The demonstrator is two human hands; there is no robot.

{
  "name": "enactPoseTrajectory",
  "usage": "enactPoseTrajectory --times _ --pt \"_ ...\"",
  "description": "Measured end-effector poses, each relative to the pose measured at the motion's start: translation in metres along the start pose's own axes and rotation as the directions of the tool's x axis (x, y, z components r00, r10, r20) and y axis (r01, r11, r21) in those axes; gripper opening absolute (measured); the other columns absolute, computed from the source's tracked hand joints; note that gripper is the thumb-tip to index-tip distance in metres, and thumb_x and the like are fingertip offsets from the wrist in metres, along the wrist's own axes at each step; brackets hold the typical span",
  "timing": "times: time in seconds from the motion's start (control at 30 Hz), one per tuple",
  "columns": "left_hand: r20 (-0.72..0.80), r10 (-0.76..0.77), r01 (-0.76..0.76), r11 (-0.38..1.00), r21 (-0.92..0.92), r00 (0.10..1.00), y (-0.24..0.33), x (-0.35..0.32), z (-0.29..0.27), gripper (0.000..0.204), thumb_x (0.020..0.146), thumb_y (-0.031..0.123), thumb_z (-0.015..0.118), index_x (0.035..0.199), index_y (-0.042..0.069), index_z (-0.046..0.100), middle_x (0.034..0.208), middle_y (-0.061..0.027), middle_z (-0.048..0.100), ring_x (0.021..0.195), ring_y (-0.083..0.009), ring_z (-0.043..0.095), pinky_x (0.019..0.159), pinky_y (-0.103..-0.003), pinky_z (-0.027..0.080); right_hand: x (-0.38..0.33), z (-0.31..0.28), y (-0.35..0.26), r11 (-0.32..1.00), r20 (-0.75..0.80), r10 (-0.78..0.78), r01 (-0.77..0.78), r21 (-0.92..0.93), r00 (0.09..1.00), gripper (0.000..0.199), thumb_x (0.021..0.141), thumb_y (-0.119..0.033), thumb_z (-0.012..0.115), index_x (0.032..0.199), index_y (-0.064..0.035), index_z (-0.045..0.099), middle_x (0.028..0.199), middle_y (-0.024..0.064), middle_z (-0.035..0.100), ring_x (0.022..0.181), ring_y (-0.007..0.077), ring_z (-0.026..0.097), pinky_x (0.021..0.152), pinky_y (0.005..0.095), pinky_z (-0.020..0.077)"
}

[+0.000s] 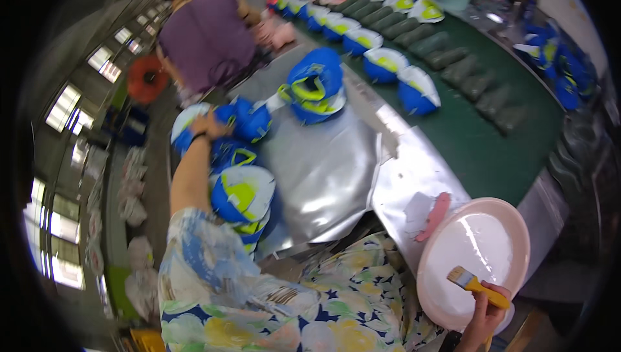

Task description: Applying white adhesive paste inside shoe uppers using a paintbrush along an assembly line.

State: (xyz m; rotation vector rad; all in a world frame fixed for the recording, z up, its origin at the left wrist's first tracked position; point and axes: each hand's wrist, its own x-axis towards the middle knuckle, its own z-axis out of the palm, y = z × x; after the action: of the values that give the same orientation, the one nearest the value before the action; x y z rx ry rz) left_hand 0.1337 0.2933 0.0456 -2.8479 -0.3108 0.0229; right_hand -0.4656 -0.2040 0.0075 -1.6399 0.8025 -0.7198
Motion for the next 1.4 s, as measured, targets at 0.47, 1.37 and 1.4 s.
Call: enactPoseTrajectory --times 0.47,1.37,1.4 --pt "-0.250 0.740 -0.767 0.523 -0.371 0.625 0.050 -0.117 -0.062 0.099 0.059 0.020 0.084 0.147 0.012 0.040 0.129 -0.0198 0.056 0.118 -0.0349 0.057 0.101 -0.041 0.046 -0.009 0.012 -0.020 0.975 0.023 -0.003 -0.002 0.220 1.000 0.020 0.091 -0.001 0.066 0.108 0.0003 0.054 0.100 0.0111 0.067 0.087 0.0141 0.066 0.080 0.0253 0.0534" --pt "-0.494 0.867 -0.955 -0.094 -0.281 0.059 0.193 -0.256 0.054 0.051 0.068 0.004 0.065 0.119 0.010 0.062 0.138 -0.0214 0.047 0.127 -0.0430 0.045 0.107 -0.052 0.036 0.044 0.050 0.021 0.994 0.131 -0.053 0.064 -0.086 0.990 0.014 0.091 -0.009 0.066 0.101 -0.0009 0.060 0.092 0.0060 0.066 0.082 0.0126 0.063 0.075 0.0266 0.0511" --pt "-0.489 0.871 -0.953 -0.116 -0.279 0.038 0.196 -0.249 0.054 0.047 0.068 0.002 0.065 0.115 0.008 0.062 0.137 -0.0210 0.048 0.126 -0.0423 0.046 0.106 -0.049 0.039 0.048 0.059 0.023 0.991 0.168 -0.069 0.087 -0.104 0.983 0.015 0.090 -0.009 0.067 0.100 -0.0004 0.060 0.088 0.0073 0.066 0.079 0.0145 0.064 0.074 0.0277 0.0515"
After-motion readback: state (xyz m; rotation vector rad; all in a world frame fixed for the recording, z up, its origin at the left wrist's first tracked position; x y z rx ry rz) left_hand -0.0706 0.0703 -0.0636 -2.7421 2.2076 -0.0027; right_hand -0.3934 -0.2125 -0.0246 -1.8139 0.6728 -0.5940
